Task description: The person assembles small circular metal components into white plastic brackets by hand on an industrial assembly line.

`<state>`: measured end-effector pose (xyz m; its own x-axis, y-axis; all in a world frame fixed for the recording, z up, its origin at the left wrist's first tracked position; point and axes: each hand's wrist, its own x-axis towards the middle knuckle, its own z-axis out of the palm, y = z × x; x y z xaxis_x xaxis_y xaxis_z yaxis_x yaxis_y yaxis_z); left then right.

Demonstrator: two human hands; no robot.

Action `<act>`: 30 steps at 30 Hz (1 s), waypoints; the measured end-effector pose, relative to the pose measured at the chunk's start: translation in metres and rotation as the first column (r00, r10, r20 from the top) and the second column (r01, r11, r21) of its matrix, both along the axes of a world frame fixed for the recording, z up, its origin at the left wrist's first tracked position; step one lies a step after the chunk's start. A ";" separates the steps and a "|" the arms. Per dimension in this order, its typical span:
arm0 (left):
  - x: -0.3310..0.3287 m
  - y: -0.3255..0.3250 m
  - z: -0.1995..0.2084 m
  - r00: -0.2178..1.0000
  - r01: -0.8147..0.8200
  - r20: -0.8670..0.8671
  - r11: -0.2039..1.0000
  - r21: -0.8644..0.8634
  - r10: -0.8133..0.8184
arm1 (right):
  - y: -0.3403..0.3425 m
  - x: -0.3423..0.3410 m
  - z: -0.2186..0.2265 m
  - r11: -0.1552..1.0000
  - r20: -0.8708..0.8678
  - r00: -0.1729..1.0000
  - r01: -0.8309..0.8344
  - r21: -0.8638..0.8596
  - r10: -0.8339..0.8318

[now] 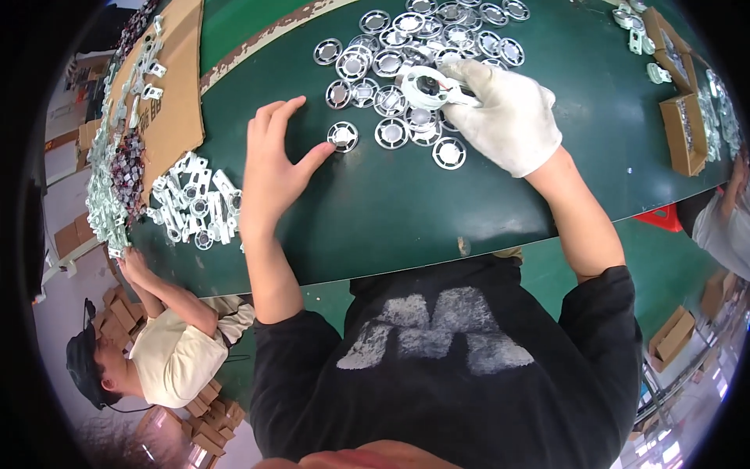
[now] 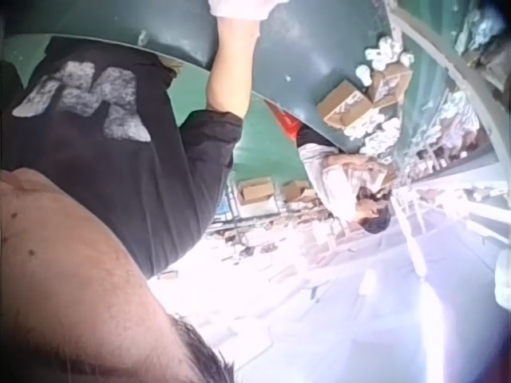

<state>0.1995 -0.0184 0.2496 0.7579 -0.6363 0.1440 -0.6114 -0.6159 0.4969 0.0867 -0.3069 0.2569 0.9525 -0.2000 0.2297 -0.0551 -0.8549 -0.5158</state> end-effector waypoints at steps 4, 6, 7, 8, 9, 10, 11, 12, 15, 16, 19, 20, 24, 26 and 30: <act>-0.009 0.044 0.030 0.977 0.067 -0.210 0.970 0.235 -0.017 | 0.001 -0.005 0.000 0.992 -0.004 1.000 -0.025 0.124 0.025; -0.019 0.055 0.040 0.978 0.027 -0.208 0.957 0.288 0.035 | 0.002 -0.005 0.002 0.991 -0.043 0.999 -0.016 0.130 0.022; -0.023 0.056 0.045 0.977 0.010 -0.203 0.948 0.319 0.057 | 0.001 -0.006 0.003 0.992 -0.057 0.998 -0.011 0.123 0.018; -0.030 0.058 0.050 0.975 -0.007 -0.209 0.944 0.331 0.080 | 0.001 -0.007 0.007 0.984 -0.079 0.997 -0.001 0.178 0.015; -0.040 0.062 0.051 0.981 -0.023 -0.171 0.925 0.380 0.095 | -0.002 -0.008 0.003 0.991 -0.063 0.998 -0.010 0.131 0.019; -0.048 0.065 0.049 0.987 -0.039 -0.127 0.904 0.425 0.102 | -0.003 -0.008 0.003 0.990 -0.063 0.998 -0.016 0.138 0.024; -0.054 0.067 0.042 0.992 -0.083 -0.049 0.899 0.430 0.115 | -0.003 -0.008 0.004 0.982 -0.070 0.997 -0.026 0.186 0.040; -0.059 0.068 0.033 0.993 -0.106 -0.003 0.898 0.428 0.119 | -0.002 -0.008 0.007 0.972 -0.077 0.996 -0.033 0.233 0.053; -0.062 0.062 0.019 0.986 -0.158 0.110 0.923 0.352 0.126 | 0.004 -0.008 0.009 0.974 -0.068 0.995 -0.058 0.219 0.074; -0.061 0.059 0.019 0.987 -0.158 0.072 0.920 0.359 0.142 | 0.004 -0.010 0.007 0.971 -0.062 0.995 -0.063 0.231 0.079; -0.062 0.047 0.014 0.988 -0.149 0.094 0.926 0.347 0.123 | 0.010 -0.009 0.006 0.989 -0.011 0.992 -0.123 0.086 0.124; -0.062 0.041 0.014 0.982 -0.161 0.149 0.936 0.314 0.119 | 0.011 -0.008 0.003 0.987 -0.001 0.991 -0.132 0.094 0.132; -0.060 0.043 0.007 0.992 -0.065 0.121 0.970 0.235 0.037 | 0.015 -0.010 0.014 0.992 -0.057 0.992 -0.118 -0.031 0.117; -0.059 0.046 0.000 0.998 0.041 0.031 0.984 0.174 -0.047 | 0.017 -0.011 0.020 0.993 -0.097 0.991 -0.096 -0.074 0.088; -0.058 0.027 0.012 0.995 0.025 -0.086 0.977 -0.210 -0.044 | 0.020 -0.009 0.014 0.964 0.129 0.970 -0.176 -0.199 0.204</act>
<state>0.1416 0.0081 0.2618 0.7517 -0.6257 0.2086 -0.5778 -0.4721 0.6658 0.0777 -0.2867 0.2714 0.9215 0.0409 0.3861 0.1826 -0.9233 -0.3379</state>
